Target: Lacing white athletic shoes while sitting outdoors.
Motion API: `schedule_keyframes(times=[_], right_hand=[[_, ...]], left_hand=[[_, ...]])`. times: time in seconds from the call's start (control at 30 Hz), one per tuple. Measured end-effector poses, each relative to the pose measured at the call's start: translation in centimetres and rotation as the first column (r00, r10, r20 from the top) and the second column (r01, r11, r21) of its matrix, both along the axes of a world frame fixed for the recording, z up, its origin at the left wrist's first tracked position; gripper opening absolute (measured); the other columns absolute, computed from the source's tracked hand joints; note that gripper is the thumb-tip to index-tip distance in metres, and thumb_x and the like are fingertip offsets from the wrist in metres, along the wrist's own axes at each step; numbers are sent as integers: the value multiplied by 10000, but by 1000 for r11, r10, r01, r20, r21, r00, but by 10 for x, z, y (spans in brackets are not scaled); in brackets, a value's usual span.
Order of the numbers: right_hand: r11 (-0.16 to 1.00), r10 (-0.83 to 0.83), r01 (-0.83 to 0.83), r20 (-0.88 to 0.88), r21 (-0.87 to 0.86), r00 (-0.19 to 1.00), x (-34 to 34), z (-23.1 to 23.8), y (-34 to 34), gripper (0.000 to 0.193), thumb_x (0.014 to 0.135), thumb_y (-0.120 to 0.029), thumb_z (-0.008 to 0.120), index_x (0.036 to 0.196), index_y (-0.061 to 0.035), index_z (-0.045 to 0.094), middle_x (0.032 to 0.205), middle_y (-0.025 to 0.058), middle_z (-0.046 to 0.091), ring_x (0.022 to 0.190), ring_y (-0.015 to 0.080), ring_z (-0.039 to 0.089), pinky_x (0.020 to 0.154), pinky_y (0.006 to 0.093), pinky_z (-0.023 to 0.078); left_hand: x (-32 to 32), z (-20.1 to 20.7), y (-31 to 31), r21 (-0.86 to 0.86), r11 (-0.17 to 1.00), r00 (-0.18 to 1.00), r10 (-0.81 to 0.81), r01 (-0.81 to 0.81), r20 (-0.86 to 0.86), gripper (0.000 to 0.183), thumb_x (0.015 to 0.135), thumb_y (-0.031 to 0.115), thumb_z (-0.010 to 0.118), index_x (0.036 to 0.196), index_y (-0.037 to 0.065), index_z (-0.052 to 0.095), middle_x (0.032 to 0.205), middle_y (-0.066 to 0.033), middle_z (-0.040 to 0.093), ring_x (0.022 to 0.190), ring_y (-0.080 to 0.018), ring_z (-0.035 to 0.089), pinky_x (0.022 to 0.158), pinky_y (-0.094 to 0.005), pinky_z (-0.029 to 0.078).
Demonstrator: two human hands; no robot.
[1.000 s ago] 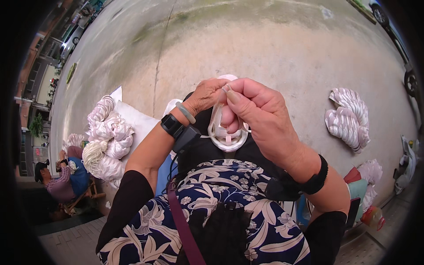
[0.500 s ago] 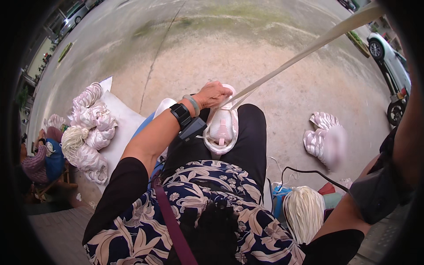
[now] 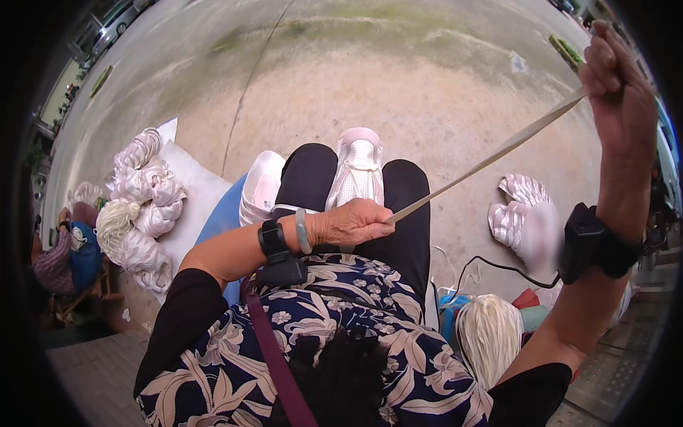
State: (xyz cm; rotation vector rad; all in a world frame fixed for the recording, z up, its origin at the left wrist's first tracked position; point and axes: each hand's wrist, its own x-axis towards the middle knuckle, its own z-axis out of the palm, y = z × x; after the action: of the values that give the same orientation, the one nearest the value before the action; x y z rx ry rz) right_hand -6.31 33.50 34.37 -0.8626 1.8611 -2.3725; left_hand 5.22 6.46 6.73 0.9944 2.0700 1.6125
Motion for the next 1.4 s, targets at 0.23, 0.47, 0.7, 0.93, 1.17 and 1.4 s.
schedule_keyframes(times=[0.23,0.47,0.7,0.93,1.17,1.4], right_hand=[[819,-136,-87,338,567,931,2,-218,-94,106,786,-139,662,721,-73,611,631,-81,484,556,30,394,497,197,300],[490,133,-84,21,868,991,-4,-301,-167,225,766,-200,621,930,-45,636,806,144,642,765,279,613,695,363,472],[246,261,-60,-7,967,965,-10,-302,-187,278,705,-151,596,957,-37,623,839,201,635,805,345,619,730,399,480],[174,225,-17,-23,985,974,-5,-300,-193,239,725,-179,590,930,-59,623,883,181,638,878,342,607,755,423,476],[14,372,324,-305,946,877,8,-288,-203,89,727,-121,556,759,-38,556,753,159,637,756,332,629,647,400,498],[246,225,165,-222,955,949,-17,-296,-183,234,709,-139,540,920,-61,608,707,184,620,709,321,621,636,393,483]], left_hand=[[2,-42,-16,-88,974,940,-176,209,291,377,945,309,393,711,37,509,614,-36,490,590,-149,461,605,-289,404],[-3,-47,-9,-53,978,950,-184,203,251,407,937,334,378,735,12,523,628,-64,529,625,-184,539,613,-306,417],[-8,-50,-5,-46,979,968,-187,197,165,417,923,341,379,736,2,535,639,-101,553,624,-238,548,624,-333,424],[-7,-51,-7,-31,984,954,-160,174,254,397,916,325,404,745,-5,545,646,-92,564,631,-210,554,624,-323,431],[-5,-57,-6,-29,983,956,-169,181,239,382,917,308,417,752,-9,549,643,-85,562,634,-198,555,614,-318,430],[-4,-40,-7,-10,990,966,-136,141,218,373,923,299,414,727,5,536,622,-67,552,615,-186,551,620,-309,436]])
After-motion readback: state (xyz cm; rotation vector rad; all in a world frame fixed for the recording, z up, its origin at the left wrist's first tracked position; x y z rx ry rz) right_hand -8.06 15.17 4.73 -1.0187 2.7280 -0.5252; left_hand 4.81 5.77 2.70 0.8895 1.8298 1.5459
